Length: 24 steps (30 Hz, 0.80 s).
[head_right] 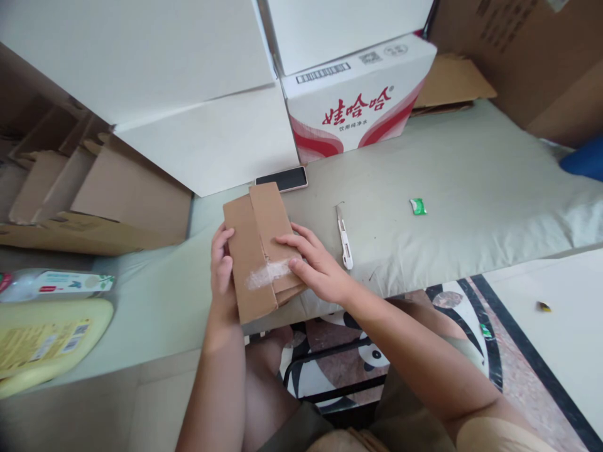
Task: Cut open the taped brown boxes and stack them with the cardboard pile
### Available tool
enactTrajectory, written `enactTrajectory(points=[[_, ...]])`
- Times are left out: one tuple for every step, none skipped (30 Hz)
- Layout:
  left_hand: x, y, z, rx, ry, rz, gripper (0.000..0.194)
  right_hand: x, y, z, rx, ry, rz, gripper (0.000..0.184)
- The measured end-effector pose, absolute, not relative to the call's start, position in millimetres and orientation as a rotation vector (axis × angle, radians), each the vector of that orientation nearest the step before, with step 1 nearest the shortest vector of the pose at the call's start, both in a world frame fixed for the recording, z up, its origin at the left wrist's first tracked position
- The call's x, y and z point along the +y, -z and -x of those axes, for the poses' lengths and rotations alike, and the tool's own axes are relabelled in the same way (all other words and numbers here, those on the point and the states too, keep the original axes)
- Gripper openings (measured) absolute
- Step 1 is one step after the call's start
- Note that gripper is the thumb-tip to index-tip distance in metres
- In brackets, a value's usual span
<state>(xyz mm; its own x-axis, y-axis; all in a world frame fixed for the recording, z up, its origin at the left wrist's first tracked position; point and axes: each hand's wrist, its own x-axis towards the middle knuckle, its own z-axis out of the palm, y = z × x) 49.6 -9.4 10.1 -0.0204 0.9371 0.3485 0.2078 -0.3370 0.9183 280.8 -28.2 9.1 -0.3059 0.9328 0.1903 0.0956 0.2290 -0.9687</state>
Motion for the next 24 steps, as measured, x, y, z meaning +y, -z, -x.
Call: enactTrajectory(points=[[-9.2,-9.7,-49.5,1.218,-1.412,-1.6,0.047,-28.1,-9.0,-280.8,-1.618,-1.188,0.981,0.053],[-9.0,-9.2,-49.4,1.221,-1.412,-1.6,0.048,-28.0,-8.9,-280.8,-1.618,-1.188,0.984,0.053],[-8.7,-8.8,-49.3,1.225,-1.413,-1.599,0.048,-27.9,-8.8,-280.9,-1.62,-1.188,0.99,0.053],[-8.3,-8.5,-49.2,1.227,-1.413,-1.596,0.048,-27.9,-8.7,-280.9,-1.62,-1.188,0.996,0.053],[-8.1,-8.2,-49.1,1.226,-1.413,-1.594,0.049,-27.9,-8.5,-280.9,-1.621,-1.186,0.999,0.053],[-7.8,-8.1,-49.1,1.224,-1.411,-1.593,0.049,-27.9,-8.4,-281.0,-1.621,-1.184,1.0,0.054],[-7.7,-8.0,-49.1,1.223,-1.409,-1.592,0.05,-27.9,-8.2,-281.0,-1.621,-1.182,1.001,0.054],[-7.7,-8.0,-49.1,1.221,-1.409,-1.592,0.05,-27.9,-8.0,-281.0,-1.622,-1.182,1.0,0.054],[-7.7,-8.1,-49.1,1.219,-1.409,-1.592,0.05,-27.9,-7.9,-281.0,-1.622,-1.183,0.999,0.054],[-7.8,-8.1,-49.0,1.218,-1.411,-1.591,0.049,-28.0,-7.9,-281.0,-1.621,-1.183,0.997,0.053],[-7.9,-8.1,-49.0,1.214,-1.413,-1.593,0.049,-28.0,-8.0,-281.0,-1.623,-1.187,0.993,0.053],[-8.1,-8.1,-49.0,1.213,-1.415,-1.594,0.048,-28.0,-8.2,-281.0,-1.622,-1.189,0.988,0.053],[-8.3,-8.2,-48.9,1.212,-1.414,-1.596,0.048,-28.0,-8.4,-281.1,-1.621,-1.191,0.982,0.053],[-8.5,-8.3,-48.8,1.214,-1.411,-1.596,0.049,-28.0,-8.7,-281.1,-1.62,-1.191,0.98,0.053],[-8.6,-8.4,-48.8,1.22,-1.408,-1.593,0.049,-28.0,-9.0,-281.1,-1.618,-1.191,0.981,0.053],[-8.7,-8.5,-48.8,1.225,-1.405,-1.59,0.049,-28.0,-9.4,-281.1,-1.618,-1.193,0.985,0.053],[-8.8,-8.8,-48.8,1.229,-1.404,-1.586,0.05,-28.0,-9.7,-281.1,-1.616,-1.196,0.992,0.054],[-8.8,-9.0,-48.9,1.23,-1.404,-1.582,0.05,-28.1,-10.0,-281.0,-1.615,-1.201,0.997,0.054],[-8.8,-9.2,-49.1,1.229,-1.403,-1.582,0.05,-28.1,-10.2,-280.9,-1.615,-1.206,1.0,0.054],[-8.8,-9.4,-49.3,1.226,-1.403,-1.582,0.05,-28.1,-10.4,-280.8,-1.612,-1.208,1.0,0.054],[-8.7,-9.4,-49.4,1.223,-1.405,-1.584,0.05,-28.1,-10.5,-280.7,-1.61,-1.209,0.998,0.054],[-8.7,-9.3,-49.5,1.221,-1.408,-1.586,0.05,-28.1,-10.6,-280.6,-1.607,-1.209,0.996,0.054],[-8.7,-9.1,-49.6,1.221,-1.409,-1.587,0.049,-28.0,-10.9,-280.6,-1.604,-1.206,0.994,0.054],[-8.7,-8.8,-49.6,1.223,-1.412,-1.586,0.049,-27.9,-11.3,-280.7,-1.603,-1.206,0.993,0.054]])
